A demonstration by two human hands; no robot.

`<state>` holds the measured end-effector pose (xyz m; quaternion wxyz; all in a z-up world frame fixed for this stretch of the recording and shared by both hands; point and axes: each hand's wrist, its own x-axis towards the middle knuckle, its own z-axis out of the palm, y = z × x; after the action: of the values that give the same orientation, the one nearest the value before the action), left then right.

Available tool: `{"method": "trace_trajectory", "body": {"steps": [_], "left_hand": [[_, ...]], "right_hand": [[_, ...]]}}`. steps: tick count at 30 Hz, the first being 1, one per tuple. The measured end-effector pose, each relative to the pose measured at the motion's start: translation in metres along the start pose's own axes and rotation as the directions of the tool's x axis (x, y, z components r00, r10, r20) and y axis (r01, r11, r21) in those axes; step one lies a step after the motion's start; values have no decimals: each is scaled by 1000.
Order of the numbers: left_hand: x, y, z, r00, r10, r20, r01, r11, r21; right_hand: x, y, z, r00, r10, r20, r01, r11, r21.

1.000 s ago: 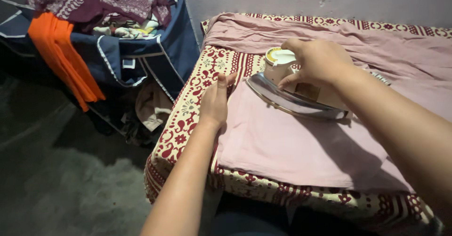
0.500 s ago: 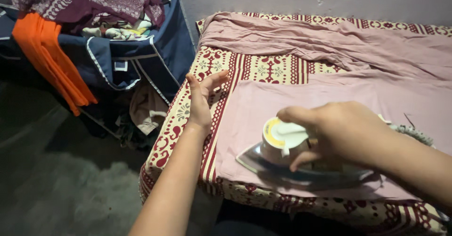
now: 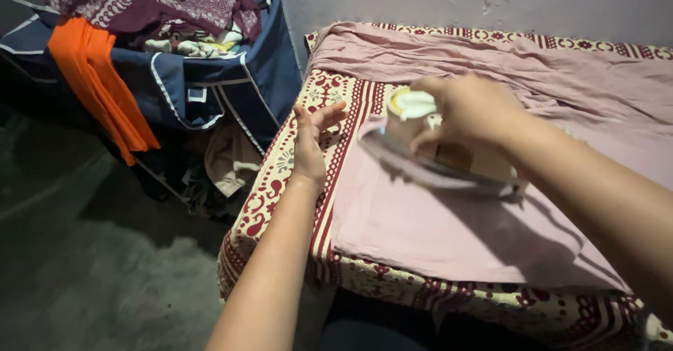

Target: The person irons a pink garment laid out on a patterned bedsheet. They use a handheld iron to smooth the fabric, repeatedly moving the iron back and forth while holding the garment with the other hand. The garment is adjusted and repositioned several times during the process.

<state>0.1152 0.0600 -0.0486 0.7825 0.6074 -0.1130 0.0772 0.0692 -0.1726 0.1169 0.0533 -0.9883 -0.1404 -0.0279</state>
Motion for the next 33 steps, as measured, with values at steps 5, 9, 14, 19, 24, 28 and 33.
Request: {"method": "trace_trajectory", "body": {"steps": [5, 9, 14, 19, 24, 28, 33], "left_hand": [[-2, 4, 0, 999, -36, 11, 36, 999, -3], [0, 6, -3, 998, -60, 15, 60, 997, -48], [4, 2, -10, 999, -41, -7, 40, 989, -139], [8, -3, -15, 998, -20, -52, 7, 972, -235], [8, -6, -15, 998, -18, -58, 3, 971, -239], [7, -4, -16, 999, -16, -39, 7, 975, -223], [5, 1, -11, 998, -59, -32, 54, 987, -152]], "right_hand": [[-61, -24, 0, 960, -108, 259, 97, 994, 53], [-92, -27, 3, 937, -216, 274, 244, 967, -74], [-54, -22, 7, 983, -58, 175, 70, 995, -66], [20, -5, 10, 998, 62, 18, -59, 988, -141], [31, -4, 7, 978, -106, -180, 95, 993, -69], [-3, -18, 4, 972, 120, 202, -102, 990, -97], [-63, -26, 12, 943, -133, 306, 156, 986, -53]]}}
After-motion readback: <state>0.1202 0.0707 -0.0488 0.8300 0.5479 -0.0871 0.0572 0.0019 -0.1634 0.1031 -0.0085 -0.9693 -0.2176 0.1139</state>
